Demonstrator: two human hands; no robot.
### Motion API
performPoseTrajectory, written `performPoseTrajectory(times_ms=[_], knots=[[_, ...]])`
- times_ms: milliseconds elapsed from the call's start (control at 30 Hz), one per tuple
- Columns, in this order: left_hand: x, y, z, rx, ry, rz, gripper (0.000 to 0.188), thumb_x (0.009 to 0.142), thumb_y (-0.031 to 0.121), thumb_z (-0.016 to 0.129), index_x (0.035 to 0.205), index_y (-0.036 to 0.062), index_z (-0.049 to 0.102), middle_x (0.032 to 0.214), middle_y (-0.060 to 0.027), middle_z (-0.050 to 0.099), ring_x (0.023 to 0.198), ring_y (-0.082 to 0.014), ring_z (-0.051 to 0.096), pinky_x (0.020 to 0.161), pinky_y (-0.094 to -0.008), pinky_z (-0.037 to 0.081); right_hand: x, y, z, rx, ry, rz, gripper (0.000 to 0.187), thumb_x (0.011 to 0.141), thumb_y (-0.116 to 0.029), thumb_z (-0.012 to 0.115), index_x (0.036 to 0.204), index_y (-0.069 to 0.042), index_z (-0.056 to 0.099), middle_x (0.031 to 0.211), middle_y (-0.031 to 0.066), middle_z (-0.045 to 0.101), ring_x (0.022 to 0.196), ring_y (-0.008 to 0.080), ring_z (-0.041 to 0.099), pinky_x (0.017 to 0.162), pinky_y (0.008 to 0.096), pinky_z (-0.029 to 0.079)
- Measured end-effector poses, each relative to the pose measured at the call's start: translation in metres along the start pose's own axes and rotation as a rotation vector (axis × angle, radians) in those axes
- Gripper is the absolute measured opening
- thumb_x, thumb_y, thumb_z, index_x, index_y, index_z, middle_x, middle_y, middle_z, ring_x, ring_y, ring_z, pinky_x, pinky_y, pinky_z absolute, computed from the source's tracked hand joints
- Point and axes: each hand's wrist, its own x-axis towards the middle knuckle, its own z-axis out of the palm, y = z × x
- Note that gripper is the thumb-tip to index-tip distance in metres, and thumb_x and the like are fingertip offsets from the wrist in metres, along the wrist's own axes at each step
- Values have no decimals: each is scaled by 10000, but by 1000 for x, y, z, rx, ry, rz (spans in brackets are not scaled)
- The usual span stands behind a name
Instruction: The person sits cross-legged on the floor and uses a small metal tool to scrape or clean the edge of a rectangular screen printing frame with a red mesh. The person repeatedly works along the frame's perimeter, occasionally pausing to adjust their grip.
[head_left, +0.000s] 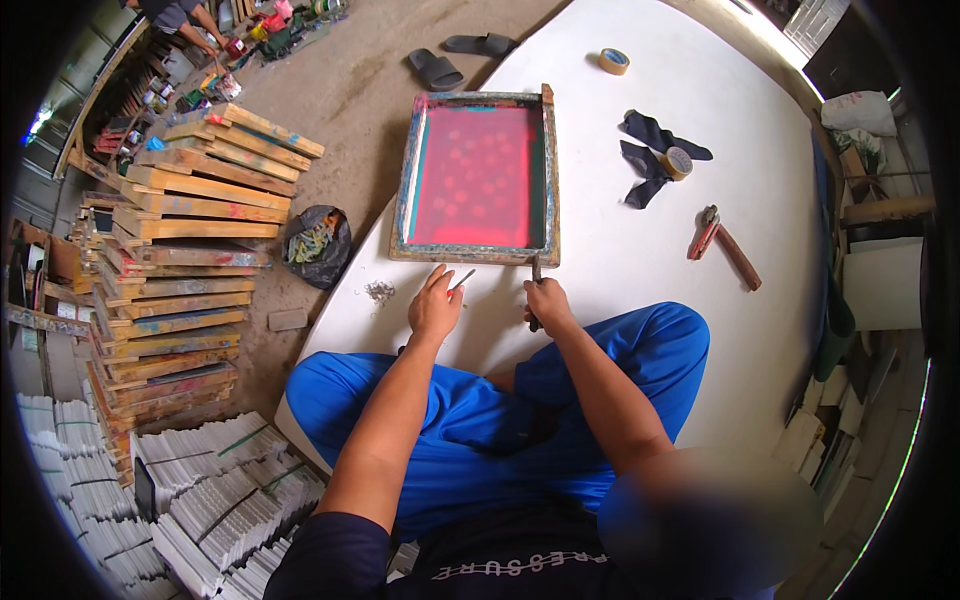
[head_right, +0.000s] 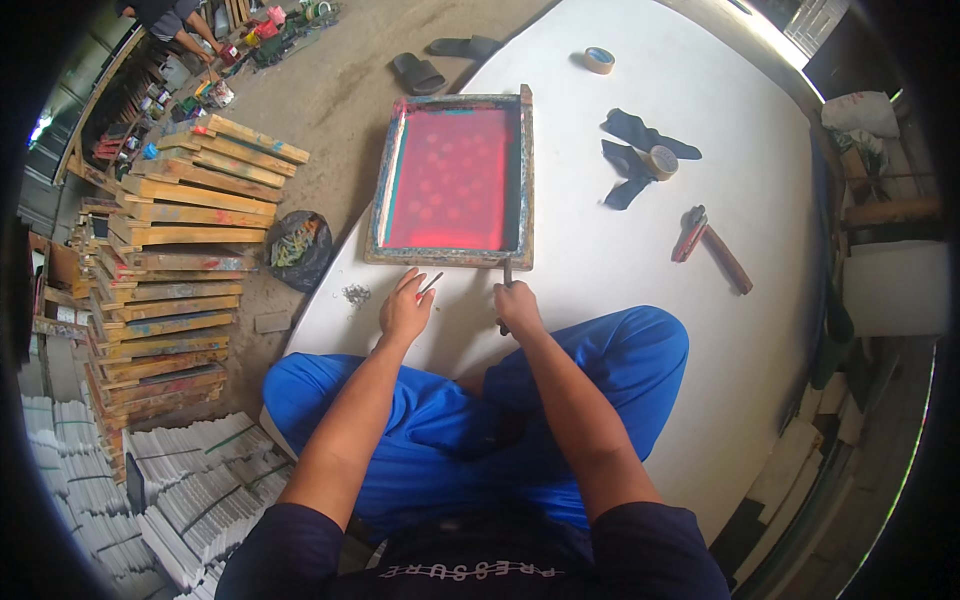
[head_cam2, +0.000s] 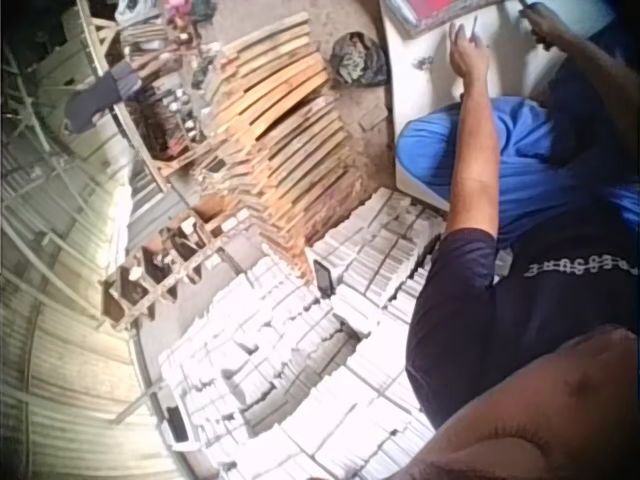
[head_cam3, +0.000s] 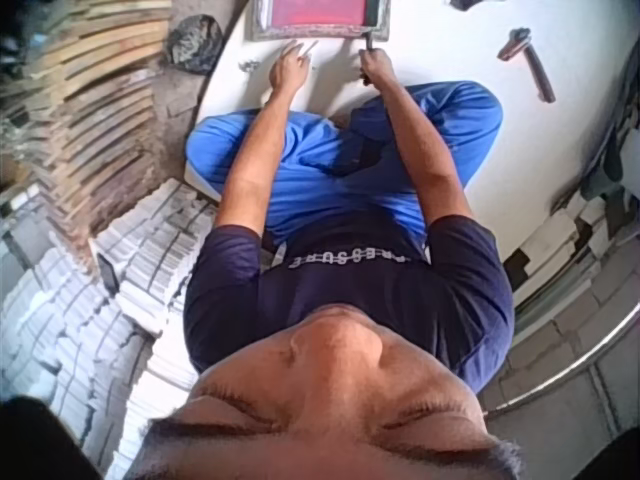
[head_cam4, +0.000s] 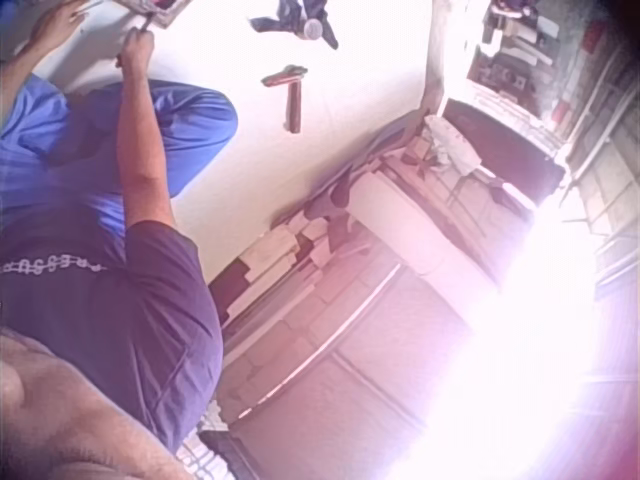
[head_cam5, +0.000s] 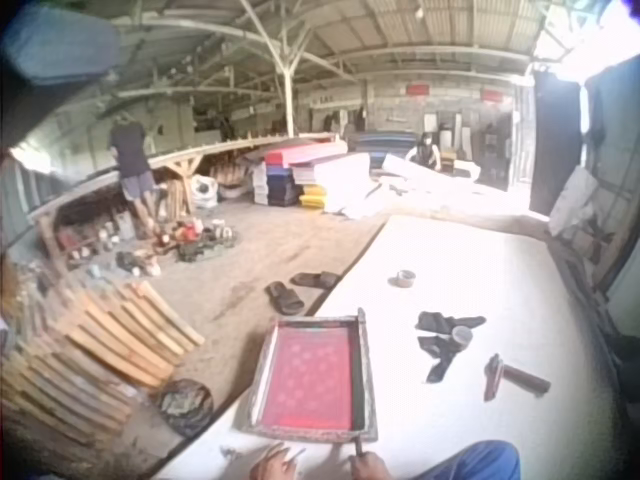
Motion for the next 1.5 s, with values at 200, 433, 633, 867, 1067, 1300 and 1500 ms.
performPoseTrajectory(times_ms=[200,433,633,867,1067,1300,1500], knots=[[-1,9,6,30,-4,54,393,934,290,669,1279,101,673,1465,-31,571,1032,-249,707,925,-423,544,-14,-23,6,-90,22,64,413,929,-263,494,904,126,632,743,232,684,610,339,701,587,450,564],[0,15,11,-39,-60,43,402,922,289,681,1277,100,674,1452,-62,581,1091,-275,685,950,-438,532,-21,-40,15,-202,135,162,405,935,-245,482,955,107,681,823,260,724,671,356,731,624,463,584],[1,14,16,-10,-20,99,413,921,284,680,1283,86,669,1447,-87,584,1139,-305,665,958,-434,528,-13,-28,9,-155,101,138,386,942,-221,494,959,122,671,818,261,722,632,347,725,570,453,577],[-3,12,11,-52,4,75,408,921,273,682,1277,75,673,1432,-85,597,1171,-317,650,955,-417,529,-8,-13,8,-61,71,70,360,959,-210,515,904,123,641,753,221,696,581,322,702,535,443,562],[-4,6,7,-92,30,16,417,923,302,678,1269,69,675,1420,-93,604,1211,-305,631,1007,-421,512,0,-4,9,170,-1,103,299,948,-187,538,911,99,616,713,168,640,537,272,631,483,426,521],[-10,6,-1,-174,96,-62,424,906,321,708,1241,60,692,1374,-110,636,1215,-315,628,1020,-413,506,2,-2,3,479,-128,193,295,935,-228,577,988,61,591,708,167,607,530,277,600,485,424,496],[-12,6,-10,-198,25,-109,377,907,321,734,1169,50,726,1078,-164,748,932,-333,716,823,-413,554,2,17,-5,476,-323,82,281,961,-239,576,1007,38,586,710,149,620,518,258,611,495,406,506]])
